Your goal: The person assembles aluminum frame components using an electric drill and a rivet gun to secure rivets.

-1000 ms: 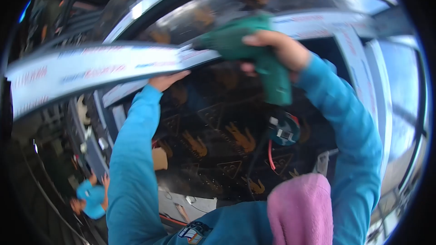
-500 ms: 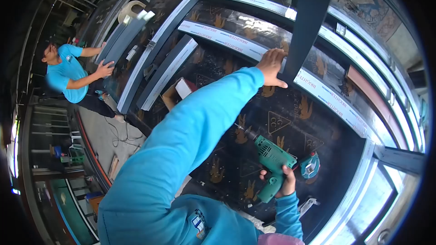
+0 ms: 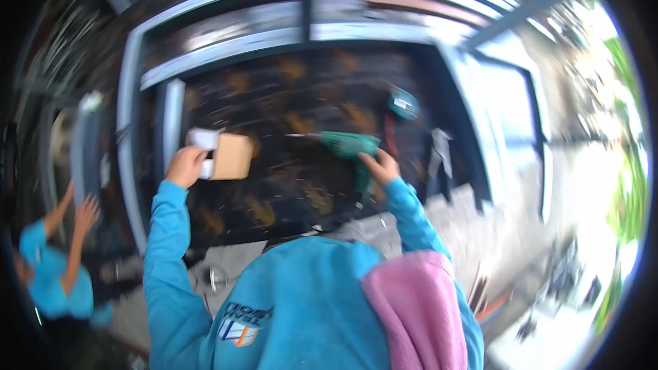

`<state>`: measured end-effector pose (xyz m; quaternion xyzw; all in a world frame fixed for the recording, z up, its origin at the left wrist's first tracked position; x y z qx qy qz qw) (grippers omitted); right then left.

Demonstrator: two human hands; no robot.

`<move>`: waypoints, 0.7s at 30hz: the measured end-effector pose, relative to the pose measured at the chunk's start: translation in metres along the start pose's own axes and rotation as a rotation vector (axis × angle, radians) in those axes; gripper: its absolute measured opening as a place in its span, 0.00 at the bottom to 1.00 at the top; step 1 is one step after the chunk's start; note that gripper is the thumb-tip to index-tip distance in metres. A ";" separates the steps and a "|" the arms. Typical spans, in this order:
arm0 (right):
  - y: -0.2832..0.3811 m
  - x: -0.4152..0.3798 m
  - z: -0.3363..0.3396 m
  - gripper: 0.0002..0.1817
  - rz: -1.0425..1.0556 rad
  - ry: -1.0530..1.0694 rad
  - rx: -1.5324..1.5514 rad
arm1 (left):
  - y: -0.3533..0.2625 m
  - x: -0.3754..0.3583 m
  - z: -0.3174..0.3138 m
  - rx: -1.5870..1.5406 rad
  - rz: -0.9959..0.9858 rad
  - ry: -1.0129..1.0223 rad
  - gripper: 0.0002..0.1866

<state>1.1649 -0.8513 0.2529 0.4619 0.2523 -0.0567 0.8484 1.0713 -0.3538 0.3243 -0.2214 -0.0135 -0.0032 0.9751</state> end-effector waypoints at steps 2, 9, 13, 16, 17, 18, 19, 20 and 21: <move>-0.003 -0.018 0.023 0.21 0.190 -0.152 -0.400 | 0.012 0.020 -0.033 0.399 -0.005 0.343 0.10; -0.063 -0.051 0.101 0.23 -0.111 -0.653 -0.493 | 0.042 0.040 -0.080 0.425 0.238 0.553 0.20; -0.102 -0.036 0.107 0.27 -0.131 -0.757 -0.524 | 0.056 0.039 -0.085 0.440 0.327 0.439 0.17; -0.126 -0.017 0.115 0.26 -0.224 -0.761 -0.434 | 0.035 0.043 -0.070 0.437 0.419 0.515 0.17; -0.134 -0.007 0.119 0.26 -0.274 -0.722 -0.490 | 0.038 0.043 -0.072 0.407 0.446 0.490 0.16; -0.135 -0.002 0.125 0.26 -0.302 -0.686 -0.524 | 0.028 0.041 -0.063 0.419 0.464 0.494 0.15; -0.144 0.005 0.132 0.24 -0.255 -0.697 -0.446 | 0.030 0.037 -0.063 0.436 0.424 0.459 0.15; -0.145 0.009 0.140 0.22 -0.200 -0.689 -0.373 | 0.023 0.031 -0.055 0.448 0.374 0.421 0.13; -0.200 0.040 0.156 0.15 -0.054 -0.741 -0.267 | 0.013 0.024 -0.043 0.426 0.375 0.334 0.11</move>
Point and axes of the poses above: each hand's wrist, its own x-axis towards the middle knuckle, its own z-axis out of the back of the hand, y = z × x, the point moved 3 cm from there along x, towards the middle knuckle, and after that the axes turned 3 degrees about -z, right-handed, at the moved point
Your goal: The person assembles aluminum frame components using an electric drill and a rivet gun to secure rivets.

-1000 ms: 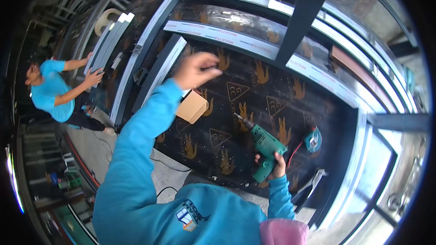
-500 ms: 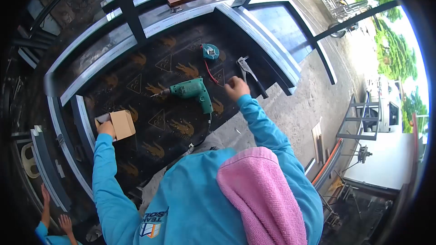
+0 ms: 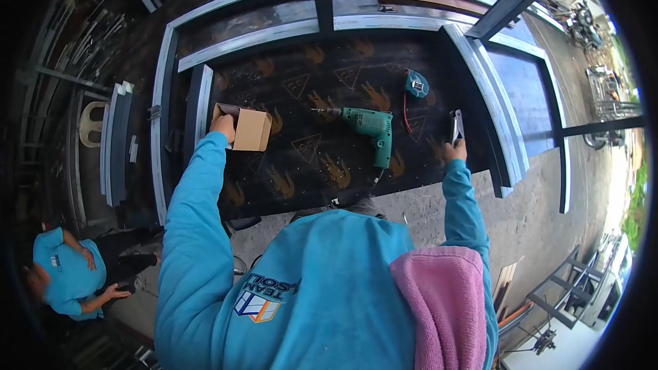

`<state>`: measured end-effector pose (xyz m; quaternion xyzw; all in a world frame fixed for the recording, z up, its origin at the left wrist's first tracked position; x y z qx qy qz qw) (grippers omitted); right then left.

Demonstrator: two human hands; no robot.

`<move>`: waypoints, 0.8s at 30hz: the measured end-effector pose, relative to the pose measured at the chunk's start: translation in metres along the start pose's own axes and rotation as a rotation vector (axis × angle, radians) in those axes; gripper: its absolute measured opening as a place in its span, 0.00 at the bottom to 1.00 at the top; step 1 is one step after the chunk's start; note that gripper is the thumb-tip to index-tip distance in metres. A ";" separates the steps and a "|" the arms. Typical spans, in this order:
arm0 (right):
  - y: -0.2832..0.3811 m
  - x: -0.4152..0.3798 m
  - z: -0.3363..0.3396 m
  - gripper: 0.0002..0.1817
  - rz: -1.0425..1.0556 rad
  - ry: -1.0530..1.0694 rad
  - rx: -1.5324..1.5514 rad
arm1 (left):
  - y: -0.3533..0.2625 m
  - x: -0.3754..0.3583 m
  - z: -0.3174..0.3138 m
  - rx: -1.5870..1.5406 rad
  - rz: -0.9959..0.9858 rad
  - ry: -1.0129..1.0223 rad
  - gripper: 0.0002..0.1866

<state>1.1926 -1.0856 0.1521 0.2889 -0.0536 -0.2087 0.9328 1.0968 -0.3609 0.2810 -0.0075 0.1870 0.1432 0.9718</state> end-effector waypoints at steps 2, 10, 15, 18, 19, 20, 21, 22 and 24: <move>0.035 -0.009 0.043 0.07 -0.185 0.281 0.364 | 0.004 -0.024 0.020 -0.033 0.033 -0.081 0.10; 0.157 -0.066 0.155 0.04 -0.086 0.635 0.844 | 0.024 -0.028 0.035 -0.189 -0.034 -0.235 0.10; 0.201 -0.080 0.185 0.05 0.315 0.630 0.714 | 0.033 -0.041 0.046 -0.373 0.005 -0.393 0.10; 0.223 -0.098 0.201 0.07 0.408 0.627 0.798 | 0.029 -0.050 0.054 -0.347 0.061 -0.465 0.11; 0.239 -0.107 0.208 0.09 0.437 0.595 0.886 | 0.023 -0.056 0.060 -0.339 0.102 -0.519 0.11; 0.250 -0.115 0.210 0.11 0.464 0.559 0.975 | 0.019 -0.057 0.061 -0.336 0.099 -0.518 0.11; 0.256 -0.122 0.206 0.11 0.463 0.554 0.978 | 0.016 -0.057 0.062 -0.310 0.114 -0.534 0.11; 0.261 -0.128 0.199 0.13 0.489 0.542 0.919 | 0.014 -0.057 0.063 -0.285 0.127 -0.552 0.11; 0.262 -0.131 0.180 0.17 0.573 0.619 0.811 | 0.012 -0.057 0.068 -0.336 0.129 -0.583 0.10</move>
Point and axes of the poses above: each hand's wrist, its own x-axis towards the middle knuckle, its own z-axis out of the back of the hand, y = z × x, the point moved 3 cm from there along x, towards the middle knuckle, and after that the axes turned 3 degrees about -z, right-handed, at the moved point
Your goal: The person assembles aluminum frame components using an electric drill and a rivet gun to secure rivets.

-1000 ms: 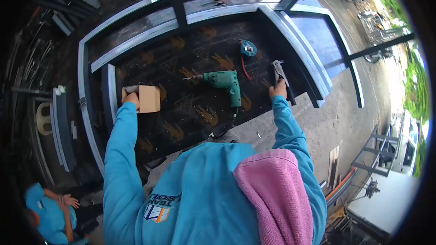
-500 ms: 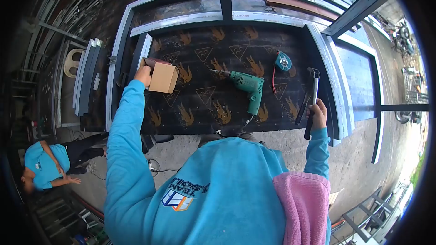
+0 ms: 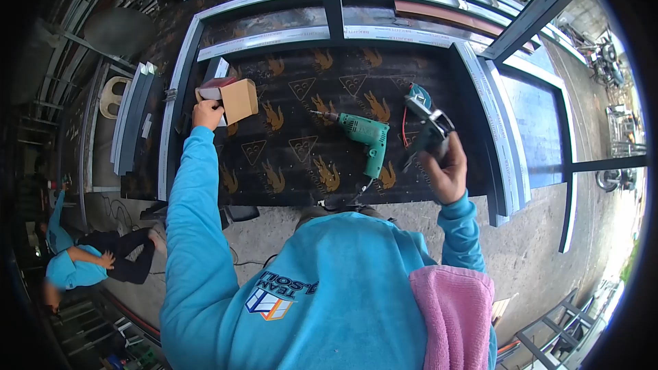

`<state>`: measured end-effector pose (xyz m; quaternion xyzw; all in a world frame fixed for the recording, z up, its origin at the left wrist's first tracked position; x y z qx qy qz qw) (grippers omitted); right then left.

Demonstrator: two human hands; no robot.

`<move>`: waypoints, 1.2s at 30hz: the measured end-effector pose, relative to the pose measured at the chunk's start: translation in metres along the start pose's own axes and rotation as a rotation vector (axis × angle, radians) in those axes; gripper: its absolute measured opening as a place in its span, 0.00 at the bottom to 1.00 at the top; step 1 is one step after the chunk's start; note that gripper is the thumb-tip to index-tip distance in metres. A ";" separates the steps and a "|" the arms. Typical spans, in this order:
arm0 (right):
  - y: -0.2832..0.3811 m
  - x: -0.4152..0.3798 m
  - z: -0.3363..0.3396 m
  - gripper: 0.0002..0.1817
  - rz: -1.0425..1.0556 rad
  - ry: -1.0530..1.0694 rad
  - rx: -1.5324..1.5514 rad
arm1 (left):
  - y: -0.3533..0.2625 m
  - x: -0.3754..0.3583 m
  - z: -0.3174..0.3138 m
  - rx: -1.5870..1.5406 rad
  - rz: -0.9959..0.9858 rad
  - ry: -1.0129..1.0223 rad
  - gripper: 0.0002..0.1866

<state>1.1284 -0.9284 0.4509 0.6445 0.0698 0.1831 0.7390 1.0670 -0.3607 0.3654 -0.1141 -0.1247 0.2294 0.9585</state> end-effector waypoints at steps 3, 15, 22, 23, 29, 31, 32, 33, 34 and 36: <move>-0.001 -0.002 -0.031 0.13 -0.170 0.126 0.170 | 0.009 0.006 0.002 -0.120 0.029 -0.082 0.09; -0.005 0.009 -0.154 0.13 -0.375 0.258 0.453 | -0.136 -0.033 0.031 -1.912 0.011 0.284 0.04; 0.008 0.016 -0.202 0.10 -0.413 0.199 0.568 | -0.052 0.029 0.022 -1.576 0.046 0.122 0.03; 0.006 0.015 -0.206 0.10 -0.413 0.203 0.572 | -0.033 0.041 0.015 -1.461 0.047 0.091 0.02; 0.003 0.004 -0.219 0.10 -0.454 0.128 0.493 | 0.003 0.070 0.008 -0.808 -0.186 0.204 0.07; 0.003 0.003 -0.222 0.10 -0.464 0.123 0.474 | -0.011 0.054 0.002 -1.044 -0.207 0.678 0.09; 0.003 0.001 -0.223 0.10 -0.472 0.122 0.459 | -0.017 0.047 0.000 -1.057 -0.286 0.753 0.12; 0.001 0.000 -0.225 0.10 -0.476 0.109 0.456 | -0.018 0.041 0.000 -0.840 -0.362 0.613 0.15; -0.002 0.001 -0.228 0.11 -0.482 0.130 0.492 | -0.022 0.036 -0.002 -0.794 -0.363 0.511 0.15; 0.003 0.005 -0.234 0.11 -0.501 0.140 0.507 | -0.049 0.018 0.003 -0.999 -0.305 0.471 0.13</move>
Point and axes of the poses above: each hand's wrist, its own x-axis towards the middle knuckle, its own z-axis out of the back of the hand, y = z × x, the point moved 3 cm from there along x, towards the middle knuckle, and after that the axes turned 3 degrees about -z, right-handed, at the moved point
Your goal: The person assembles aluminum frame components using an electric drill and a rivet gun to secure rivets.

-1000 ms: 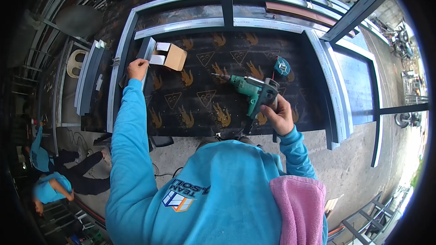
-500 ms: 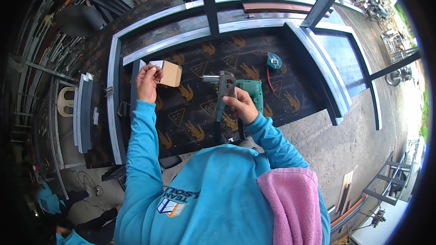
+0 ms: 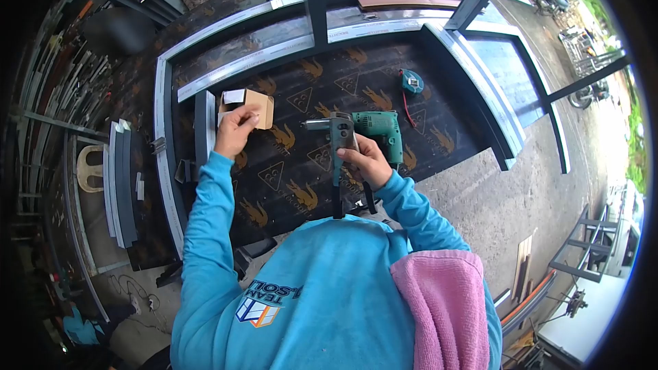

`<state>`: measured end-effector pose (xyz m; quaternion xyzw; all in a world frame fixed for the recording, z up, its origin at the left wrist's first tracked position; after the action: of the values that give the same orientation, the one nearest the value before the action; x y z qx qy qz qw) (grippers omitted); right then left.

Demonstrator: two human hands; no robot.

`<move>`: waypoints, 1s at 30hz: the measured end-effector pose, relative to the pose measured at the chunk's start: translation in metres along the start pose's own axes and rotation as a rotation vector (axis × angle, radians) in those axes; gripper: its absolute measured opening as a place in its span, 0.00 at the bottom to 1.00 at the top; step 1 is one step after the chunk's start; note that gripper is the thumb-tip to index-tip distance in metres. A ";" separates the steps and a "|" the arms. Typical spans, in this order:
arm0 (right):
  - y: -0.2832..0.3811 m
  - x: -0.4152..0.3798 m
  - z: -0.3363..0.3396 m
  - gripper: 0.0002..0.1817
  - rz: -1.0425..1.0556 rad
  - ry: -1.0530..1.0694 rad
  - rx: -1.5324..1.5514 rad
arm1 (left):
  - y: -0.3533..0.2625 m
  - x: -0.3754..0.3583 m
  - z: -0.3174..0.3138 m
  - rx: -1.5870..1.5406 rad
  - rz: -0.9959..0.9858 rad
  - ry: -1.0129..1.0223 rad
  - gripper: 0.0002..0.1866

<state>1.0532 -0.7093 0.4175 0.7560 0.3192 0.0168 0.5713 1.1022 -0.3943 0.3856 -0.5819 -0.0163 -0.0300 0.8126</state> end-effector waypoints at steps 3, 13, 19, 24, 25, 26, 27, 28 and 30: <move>0.000 0.008 -0.007 0.13 0.035 0.055 0.072 | -0.053 -0.015 -0.046 -0.703 0.069 0.037 0.07; 0.005 0.018 -0.002 0.20 -0.007 0.131 0.295 | -0.091 -0.007 -0.085 -1.167 0.012 -0.049 0.06; 0.015 0.029 0.025 0.20 -0.038 0.176 0.351 | -0.097 0.015 -0.110 -1.138 -0.020 -0.071 0.05; 0.031 0.049 0.070 0.19 -0.110 0.186 0.367 | -0.102 0.051 -0.143 -1.008 -0.047 -0.190 0.03; 0.039 0.054 0.080 0.17 -0.120 0.188 0.334 | -0.104 0.061 -0.151 -0.928 -0.065 -0.243 0.02; 0.048 0.061 0.091 0.16 -0.126 0.192 0.302 | -0.105 0.071 -0.162 -0.921 -0.062 -0.253 0.02; 0.056 0.069 0.105 0.16 -0.131 0.201 0.309 | -0.106 0.080 -0.173 -0.864 -0.075 -0.307 0.02; 0.064 0.079 0.120 0.15 -0.131 0.205 0.186 | -0.105 0.092 -0.181 -0.804 -0.090 -0.359 0.02; 0.087 0.103 0.155 0.15 -0.103 0.290 -0.200 | -0.094 0.118 -0.194 -0.928 0.013 -0.369 0.02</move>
<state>1.2354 -0.8021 0.4049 0.6678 0.4330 0.1280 0.5917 1.2119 -0.6117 0.4189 -0.8777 -0.1410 0.0743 0.4519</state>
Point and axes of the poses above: each hand's wrist, its own x-axis towards the middle knuckle, its own z-axis out of the back of the hand, y = z × x, the point moved 3 cm from there along x, towards the middle knuckle, and after that the axes turned 3 degrees about -z, right-handed, at the moved point
